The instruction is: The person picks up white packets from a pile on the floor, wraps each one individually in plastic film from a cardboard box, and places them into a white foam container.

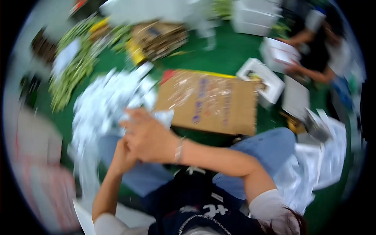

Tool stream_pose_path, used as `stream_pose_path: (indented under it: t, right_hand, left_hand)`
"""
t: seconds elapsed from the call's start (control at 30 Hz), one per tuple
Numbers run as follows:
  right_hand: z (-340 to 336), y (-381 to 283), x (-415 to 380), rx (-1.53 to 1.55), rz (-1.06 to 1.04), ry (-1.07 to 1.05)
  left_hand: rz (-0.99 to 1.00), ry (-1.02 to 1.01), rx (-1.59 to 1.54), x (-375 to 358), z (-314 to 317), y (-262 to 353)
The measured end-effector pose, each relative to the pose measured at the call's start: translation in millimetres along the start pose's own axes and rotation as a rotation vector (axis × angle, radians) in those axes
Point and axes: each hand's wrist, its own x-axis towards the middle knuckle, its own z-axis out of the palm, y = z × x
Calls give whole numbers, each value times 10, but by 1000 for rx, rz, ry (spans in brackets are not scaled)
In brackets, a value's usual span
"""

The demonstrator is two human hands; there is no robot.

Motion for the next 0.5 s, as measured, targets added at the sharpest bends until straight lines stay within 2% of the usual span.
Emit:
stream_pose_path:
  t: [0.03, 0.1, 0.13, 0.17, 0.2, 0.23, 0.3, 0.33, 0.37, 0.4, 0.43, 0.47, 0.5]
  right_hand:
    - [-5, -76, 77, 86, -47, 20]
    - [-242, -178, 173, 157, -60, 105]
    - [-399, -85, 142, 90, -14, 78]
    - [-464, 86, 104, 78, 4, 268]
    - [-489, 260, 21, 121, 240, 358]
    - [-523, 573, -88, 208, 582, 305]
    - [-504, 1278, -342, 292, 682, 368]
    - [-467, 1503, -419, 303, 681, 442]
    - [-463, 1586, -433, 317, 667, 444]
    - [-429, 1644, -459, 387, 751, 452]
    - [-389, 1659, -524, 452, 845, 463]
    - [-314, 1667, -596, 449, 849, 472]
    - [-211, 1678, -651, 421, 862, 339]
  left_hand:
    - [-174, 0, 65, -159, -209, 89]
    - [-246, 331, -202, -658, -574, 66]
    - [-221, 654, -303, -939, -710, 26]
    - [-195, 906, -31, -1370, -1030, -304]
    - [-382, 1299, -429, -1521, -1114, 182]
    - [-245, 1489, -241, -1936, -1397, 70]
    - [-492, 1697, 79, -2828, -1877, 82]
    - [-613, 1783, 306, -3266, -2003, 65]
    - [-535, 1808, 475, -3857, -2095, -120]
    - [-766, 1799, 746, -4430, -2137, -267]
    - [-1095, 1837, 720, -4130, -1760, 39]
    - [-1477, 1691, 897, -4455, -1743, -174]
    - [-1672, 1353, 1064, -5192, -1865, -757]
